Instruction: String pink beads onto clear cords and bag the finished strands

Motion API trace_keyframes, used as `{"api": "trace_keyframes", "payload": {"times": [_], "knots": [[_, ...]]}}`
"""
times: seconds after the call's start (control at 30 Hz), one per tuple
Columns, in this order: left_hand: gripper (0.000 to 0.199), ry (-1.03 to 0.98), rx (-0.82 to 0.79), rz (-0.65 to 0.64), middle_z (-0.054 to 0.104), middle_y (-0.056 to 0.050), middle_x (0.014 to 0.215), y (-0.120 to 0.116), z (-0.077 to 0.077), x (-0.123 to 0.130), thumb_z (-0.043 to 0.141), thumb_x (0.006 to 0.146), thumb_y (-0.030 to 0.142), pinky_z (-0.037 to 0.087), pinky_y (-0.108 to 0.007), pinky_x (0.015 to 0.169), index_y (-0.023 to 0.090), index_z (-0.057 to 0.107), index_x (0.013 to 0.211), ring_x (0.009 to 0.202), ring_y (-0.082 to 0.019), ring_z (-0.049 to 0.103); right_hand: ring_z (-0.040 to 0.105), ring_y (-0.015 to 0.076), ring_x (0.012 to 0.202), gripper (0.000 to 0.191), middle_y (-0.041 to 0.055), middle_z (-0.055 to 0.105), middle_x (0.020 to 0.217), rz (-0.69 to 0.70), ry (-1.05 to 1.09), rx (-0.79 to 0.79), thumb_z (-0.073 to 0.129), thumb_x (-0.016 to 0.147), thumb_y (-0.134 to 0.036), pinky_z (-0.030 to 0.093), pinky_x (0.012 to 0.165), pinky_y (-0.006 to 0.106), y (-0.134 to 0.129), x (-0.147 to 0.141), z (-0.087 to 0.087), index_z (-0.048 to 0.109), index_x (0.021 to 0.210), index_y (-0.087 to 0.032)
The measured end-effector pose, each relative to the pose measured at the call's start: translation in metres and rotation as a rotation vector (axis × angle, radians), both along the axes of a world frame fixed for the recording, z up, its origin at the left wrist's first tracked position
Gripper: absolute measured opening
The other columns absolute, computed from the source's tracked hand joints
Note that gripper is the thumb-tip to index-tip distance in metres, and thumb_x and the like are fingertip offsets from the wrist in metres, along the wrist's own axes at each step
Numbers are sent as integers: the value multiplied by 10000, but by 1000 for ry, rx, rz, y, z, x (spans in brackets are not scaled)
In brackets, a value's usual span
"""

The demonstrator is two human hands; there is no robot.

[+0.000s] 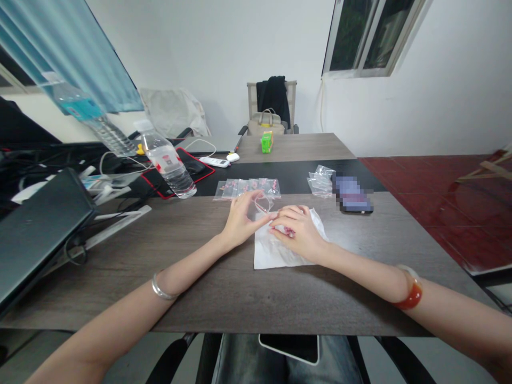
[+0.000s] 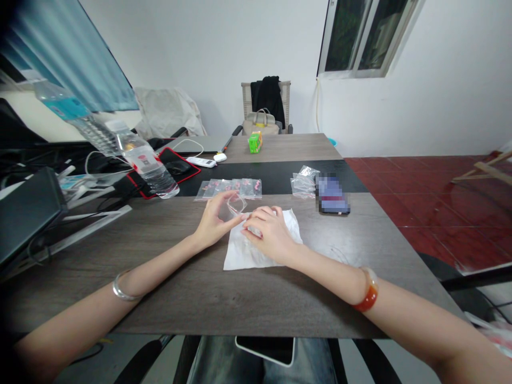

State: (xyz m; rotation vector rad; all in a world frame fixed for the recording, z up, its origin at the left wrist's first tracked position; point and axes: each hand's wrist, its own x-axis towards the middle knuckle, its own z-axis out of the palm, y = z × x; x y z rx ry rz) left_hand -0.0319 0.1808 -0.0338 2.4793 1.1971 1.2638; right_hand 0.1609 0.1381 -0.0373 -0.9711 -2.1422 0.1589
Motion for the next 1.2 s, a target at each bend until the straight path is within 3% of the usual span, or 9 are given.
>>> {"api": "trace_keyframes", "payload": {"times": [0.13, 0.27, 0.43, 0.53, 0.7, 1.0, 1.2], "knots": [[534, 82, 77, 13, 659, -104, 1132, -1, 2, -2, 618, 841, 530, 379, -430, 927, 205, 472, 1238, 1060, -263, 607, 608, 188, 817, 89, 3, 693, 804, -156, 302, 12, 649, 862, -281, 389, 797, 369, 0, 1, 7, 649, 792, -227], [577, 195, 147, -21, 665, -102, 1144, -8, 7, 0, 603, 838, 565, 336, -435, 960, 208, 460, 1268, 1052, -265, 608, 612, 202, 893, 63, 17, 678, 867, -216, 495, 42, 644, 863, -287, 431, 849, 407, 3, 5, 10, 688, 837, -250], [591, 225, 128, -123, 658, -101, 1180, -17, 11, 6, 587, 842, 579, 319, -430, 982, 215, 456, 1288, 1073, -259, 602, 589, 215, 1043, 95, 32, 664, 1052, -163, 467, 45, 658, 856, -294, 426, 935, 451, 6, 5, 6, 738, 907, -300], [615, 174, 37, -180, 649, -101, 1196, -18, 9, 8, 610, 821, 587, 356, -417, 958, 226, 453, 1293, 1078, -256, 599, 582, 218, 1074, 94, 33, 660, 1089, -136, 436, 22, 663, 852, -291, 419, 959, 462, 5, 5, 5, 744, 900, -304], [544, 68, -45, -172, 654, -77, 1163, -15, 5, 7, 615, 835, 552, 382, -421, 947, 253, 472, 1266, 1070, -249, 600, 583, 233, 1083, 87, 34, 664, 1094, -157, 394, 20, 678, 842, -296, 421, 960, 482, 5, 6, 6, 746, 893, -317], [572, 77, -63, -204, 653, -89, 1179, -16, 5, 9, 670, 791, 542, 378, -430, 934, 252, 499, 1253, 1085, -270, 593, 529, 242, 1202, 190, 53, 606, 1292, -60, 197, 13, 576, 915, -294, 384, 1004, 508, 2, 7, 13, 732, 1023, -302], [598, 79, -92, -190, 666, -86, 1137, -13, 5, 8, 669, 782, 570, 371, -440, 927, 249, 493, 1255, 1054, -271, 609, 634, 199, 1020, 174, 55, 706, 1048, -15, 338, 9, 583, 887, -223, 469, 937, 439, 23, 29, 37, 737, 962, -256]]}}
